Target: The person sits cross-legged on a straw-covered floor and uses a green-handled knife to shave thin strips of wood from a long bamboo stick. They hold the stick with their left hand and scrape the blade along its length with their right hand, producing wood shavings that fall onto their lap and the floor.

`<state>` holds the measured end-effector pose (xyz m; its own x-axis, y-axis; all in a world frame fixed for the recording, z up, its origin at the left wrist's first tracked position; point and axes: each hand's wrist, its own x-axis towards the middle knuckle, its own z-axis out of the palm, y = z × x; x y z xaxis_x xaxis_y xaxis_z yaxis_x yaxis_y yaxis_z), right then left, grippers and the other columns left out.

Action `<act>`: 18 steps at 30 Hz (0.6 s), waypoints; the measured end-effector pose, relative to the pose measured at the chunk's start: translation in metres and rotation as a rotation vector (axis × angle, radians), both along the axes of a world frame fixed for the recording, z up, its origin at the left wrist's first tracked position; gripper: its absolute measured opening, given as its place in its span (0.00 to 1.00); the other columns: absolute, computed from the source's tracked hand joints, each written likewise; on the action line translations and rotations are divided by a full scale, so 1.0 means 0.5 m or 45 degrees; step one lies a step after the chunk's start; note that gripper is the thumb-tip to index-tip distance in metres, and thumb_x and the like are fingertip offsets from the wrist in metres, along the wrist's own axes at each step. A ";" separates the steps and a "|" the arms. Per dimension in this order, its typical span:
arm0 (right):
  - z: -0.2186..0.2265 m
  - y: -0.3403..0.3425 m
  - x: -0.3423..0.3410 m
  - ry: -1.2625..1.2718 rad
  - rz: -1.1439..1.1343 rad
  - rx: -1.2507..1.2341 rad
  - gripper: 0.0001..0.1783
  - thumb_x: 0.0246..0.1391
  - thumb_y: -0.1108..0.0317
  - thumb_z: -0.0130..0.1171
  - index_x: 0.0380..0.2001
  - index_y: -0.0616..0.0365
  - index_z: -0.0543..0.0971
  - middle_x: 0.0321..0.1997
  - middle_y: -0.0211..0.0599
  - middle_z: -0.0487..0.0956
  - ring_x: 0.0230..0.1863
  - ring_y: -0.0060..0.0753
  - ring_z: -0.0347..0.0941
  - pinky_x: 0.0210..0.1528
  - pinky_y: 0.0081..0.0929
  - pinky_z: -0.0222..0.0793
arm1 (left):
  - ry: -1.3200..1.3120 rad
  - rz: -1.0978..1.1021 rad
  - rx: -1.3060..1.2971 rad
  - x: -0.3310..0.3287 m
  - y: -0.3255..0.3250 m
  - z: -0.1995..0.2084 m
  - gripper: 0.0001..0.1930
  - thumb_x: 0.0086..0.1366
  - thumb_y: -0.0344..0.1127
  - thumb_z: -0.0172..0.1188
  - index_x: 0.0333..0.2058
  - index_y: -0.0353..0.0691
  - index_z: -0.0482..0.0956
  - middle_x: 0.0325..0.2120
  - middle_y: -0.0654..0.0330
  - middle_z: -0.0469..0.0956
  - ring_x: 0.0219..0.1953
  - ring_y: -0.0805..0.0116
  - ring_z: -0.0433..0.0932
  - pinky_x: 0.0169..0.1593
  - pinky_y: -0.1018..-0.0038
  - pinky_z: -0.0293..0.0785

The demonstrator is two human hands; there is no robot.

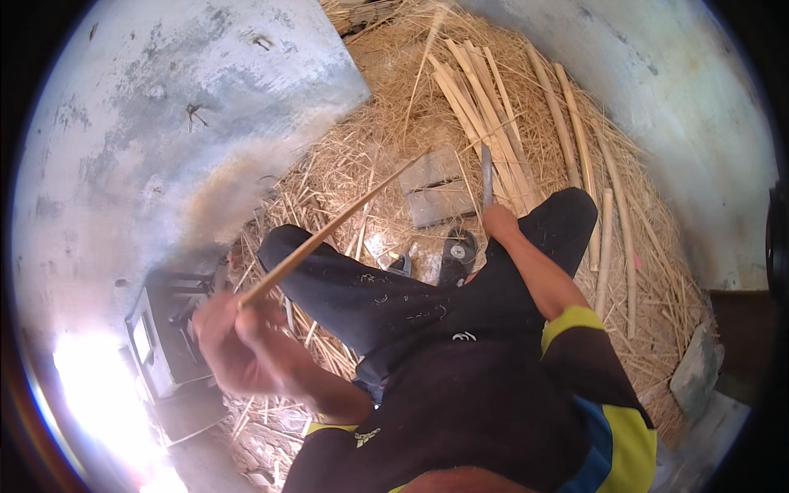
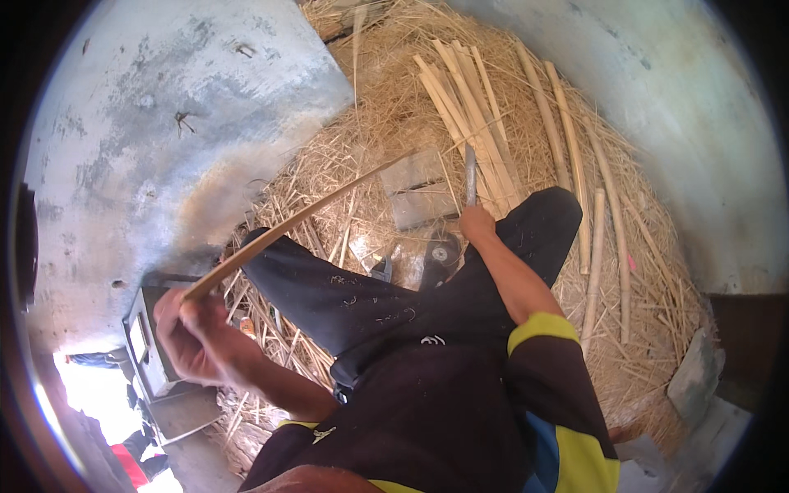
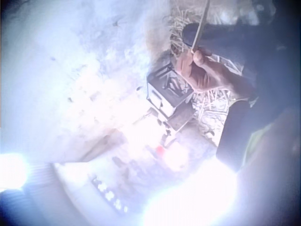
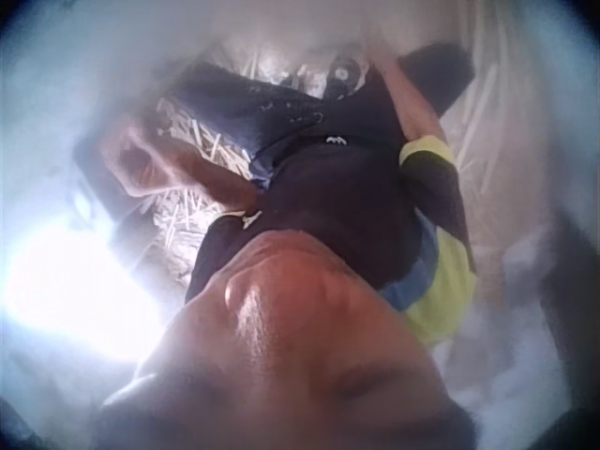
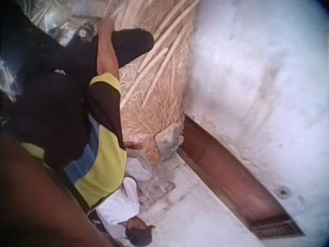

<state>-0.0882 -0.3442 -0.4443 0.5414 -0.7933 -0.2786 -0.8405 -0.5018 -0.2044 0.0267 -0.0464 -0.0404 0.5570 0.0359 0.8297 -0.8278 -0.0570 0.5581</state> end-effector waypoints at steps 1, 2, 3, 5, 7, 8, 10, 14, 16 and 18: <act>0.033 0.017 0.014 -0.075 0.163 0.089 0.17 0.57 0.60 0.49 0.40 0.59 0.78 0.31 0.46 0.80 0.37 0.49 0.78 0.42 0.44 0.72 | 0.022 -0.017 -0.003 0.009 0.000 -0.006 0.13 0.62 0.41 0.59 0.32 0.35 0.73 0.21 0.60 0.68 0.16 0.76 0.65 0.17 0.84 0.59; 0.120 0.057 0.042 -0.151 0.335 0.196 0.17 0.58 0.59 0.47 0.41 0.60 0.77 0.31 0.50 0.79 0.37 0.53 0.77 0.43 0.45 0.71 | 0.043 -0.023 0.008 0.015 0.012 -0.009 0.13 0.62 0.41 0.59 0.32 0.35 0.73 0.21 0.60 0.68 0.16 0.76 0.65 0.17 0.84 0.59; 0.217 0.085 0.056 -0.222 0.474 0.286 0.18 0.59 0.58 0.46 0.42 0.60 0.75 0.31 0.53 0.79 0.36 0.56 0.76 0.43 0.46 0.70 | 0.047 -0.029 -0.013 0.016 0.015 -0.011 0.13 0.62 0.41 0.60 0.32 0.35 0.73 0.22 0.59 0.68 0.16 0.76 0.65 0.17 0.84 0.59; 0.356 0.137 0.058 -0.569 0.344 0.503 0.19 0.60 0.56 0.44 0.42 0.63 0.72 0.30 0.62 0.76 0.36 0.60 0.73 0.41 0.49 0.68 | 0.064 -0.078 -0.060 0.010 0.007 -0.013 0.14 0.61 0.41 0.60 0.32 0.35 0.73 0.22 0.59 0.69 0.15 0.76 0.65 0.17 0.84 0.58; 0.488 0.196 0.058 -0.923 0.477 0.558 0.19 0.61 0.56 0.44 0.40 0.62 0.72 0.26 0.61 0.75 0.32 0.60 0.73 0.36 0.50 0.67 | 0.065 -0.110 -0.046 0.009 0.001 -0.011 0.13 0.61 0.41 0.60 0.32 0.35 0.73 0.22 0.57 0.70 0.14 0.76 0.66 0.17 0.84 0.58; 0.542 0.219 0.055 -1.022 0.551 0.556 0.17 0.61 0.57 0.45 0.38 0.63 0.71 0.23 0.58 0.73 0.29 0.59 0.72 0.32 0.46 0.66 | 0.062 -0.124 -0.039 0.008 -0.001 -0.008 0.13 0.61 0.41 0.60 0.31 0.35 0.73 0.22 0.57 0.70 0.14 0.75 0.67 0.17 0.84 0.59; 0.639 0.264 0.050 -1.184 0.687 0.567 0.14 0.60 0.61 0.48 0.36 0.63 0.70 0.19 0.53 0.72 0.25 0.57 0.72 0.27 0.42 0.64 | 0.051 -0.155 0.011 0.008 -0.003 -0.004 0.13 0.61 0.40 0.60 0.31 0.34 0.73 0.23 0.55 0.72 0.15 0.74 0.69 0.17 0.84 0.61; 0.745 0.330 0.031 -1.382 0.818 0.611 0.11 0.59 0.67 0.50 0.38 0.65 0.69 0.18 0.52 0.72 0.22 0.55 0.72 0.23 0.41 0.64 | 0.136 -0.221 -0.013 -0.013 -0.007 0.000 0.13 0.61 0.39 0.60 0.30 0.33 0.73 0.24 0.51 0.74 0.15 0.72 0.71 0.18 0.83 0.66; 0.739 0.339 0.044 -1.163 0.751 0.566 0.11 0.58 0.67 0.51 0.38 0.65 0.68 0.19 0.51 0.73 0.22 0.54 0.72 0.22 0.41 0.65 | 0.157 -0.232 -0.036 -0.019 -0.006 -0.001 0.13 0.60 0.38 0.61 0.29 0.32 0.72 0.24 0.51 0.73 0.16 0.71 0.72 0.18 0.83 0.66; 0.742 0.345 0.040 -1.057 0.722 0.559 0.11 0.58 0.68 0.51 0.37 0.66 0.68 0.19 0.50 0.73 0.22 0.54 0.73 0.21 0.41 0.65 | 0.193 -0.226 -0.058 -0.026 -0.002 -0.005 0.12 0.60 0.37 0.61 0.29 0.32 0.72 0.24 0.50 0.73 0.16 0.71 0.72 0.18 0.83 0.67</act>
<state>-0.0685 -0.1719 -0.0733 0.9460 -0.2905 0.1440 -0.0285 -0.5169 -0.8556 0.0140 -0.0473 -0.0430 0.6757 -0.0386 0.7362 -0.7294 0.1101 0.6752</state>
